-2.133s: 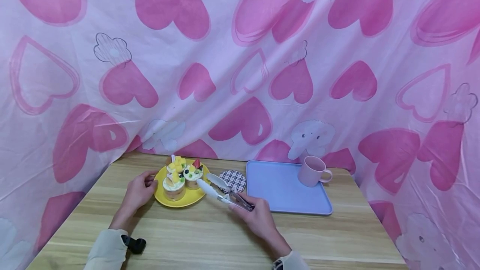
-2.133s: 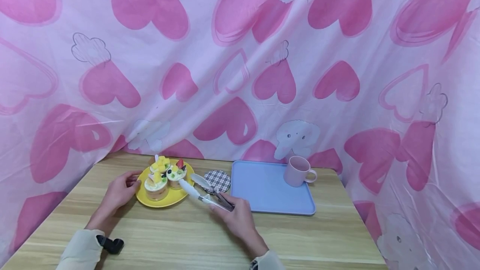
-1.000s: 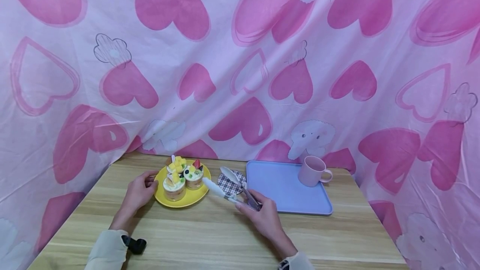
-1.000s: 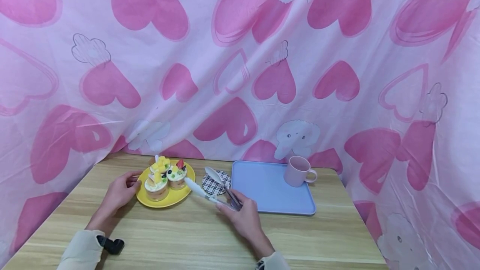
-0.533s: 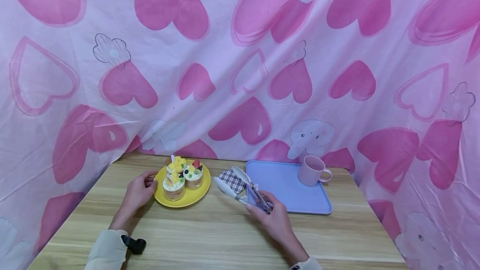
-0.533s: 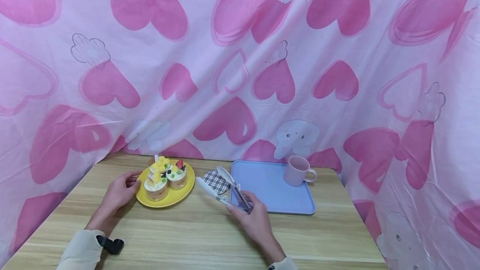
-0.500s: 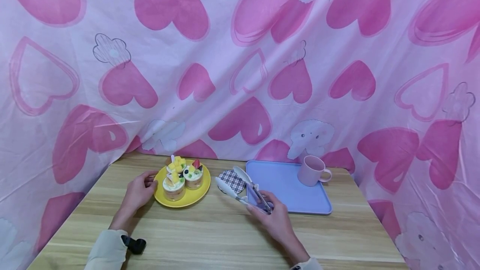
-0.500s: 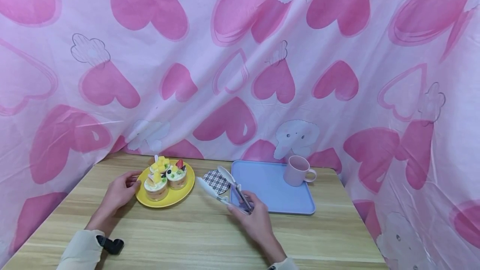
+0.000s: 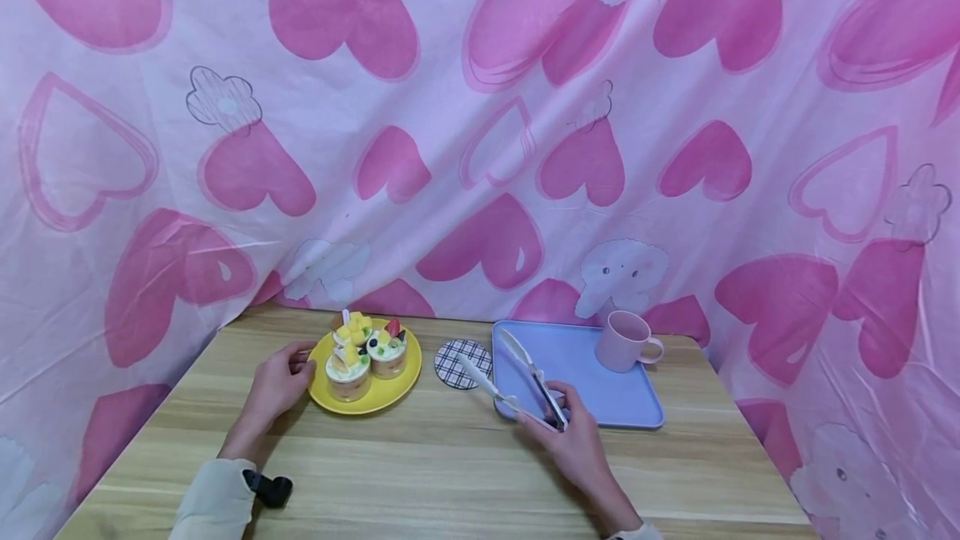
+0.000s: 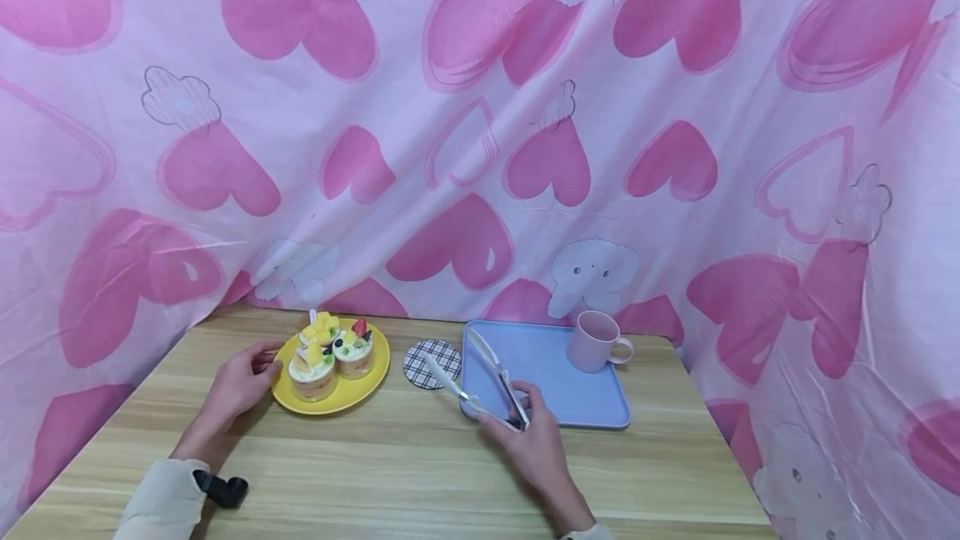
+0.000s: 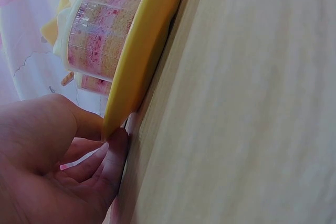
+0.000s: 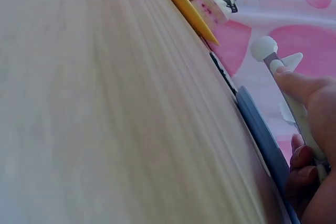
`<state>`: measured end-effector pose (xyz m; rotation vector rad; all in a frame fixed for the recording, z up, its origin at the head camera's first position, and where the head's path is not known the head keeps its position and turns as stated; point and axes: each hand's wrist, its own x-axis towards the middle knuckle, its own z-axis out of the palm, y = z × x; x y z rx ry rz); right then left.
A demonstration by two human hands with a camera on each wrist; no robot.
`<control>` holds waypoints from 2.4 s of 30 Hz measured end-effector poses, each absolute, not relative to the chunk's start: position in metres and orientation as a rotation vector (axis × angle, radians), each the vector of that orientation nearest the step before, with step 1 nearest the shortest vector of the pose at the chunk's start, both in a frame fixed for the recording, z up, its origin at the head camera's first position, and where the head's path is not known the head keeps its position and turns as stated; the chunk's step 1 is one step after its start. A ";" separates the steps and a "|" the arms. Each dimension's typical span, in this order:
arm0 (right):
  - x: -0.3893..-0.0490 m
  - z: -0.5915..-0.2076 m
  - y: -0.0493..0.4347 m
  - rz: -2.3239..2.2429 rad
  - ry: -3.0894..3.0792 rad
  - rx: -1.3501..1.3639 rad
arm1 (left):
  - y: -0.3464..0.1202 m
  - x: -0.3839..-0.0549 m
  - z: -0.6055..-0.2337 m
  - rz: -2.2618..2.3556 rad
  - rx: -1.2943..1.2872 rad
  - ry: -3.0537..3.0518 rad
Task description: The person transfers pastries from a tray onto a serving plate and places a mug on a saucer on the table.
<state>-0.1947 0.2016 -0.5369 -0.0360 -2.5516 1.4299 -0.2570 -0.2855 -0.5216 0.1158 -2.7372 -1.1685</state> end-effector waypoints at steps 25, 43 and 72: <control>-0.181 -0.533 0.289 1.230 -2.698 -0.311 | -0.284 -0.257 -0.520 -1.205 0.136 -2.745; -0.171 -0.531 0.319 1.083 -2.789 -0.453 | -0.284 -0.256 -0.519 -1.217 0.163 -2.753; -0.142 -0.510 0.306 0.911 -3.037 -0.576 | -0.284 -0.257 -0.517 -1.217 0.160 -2.774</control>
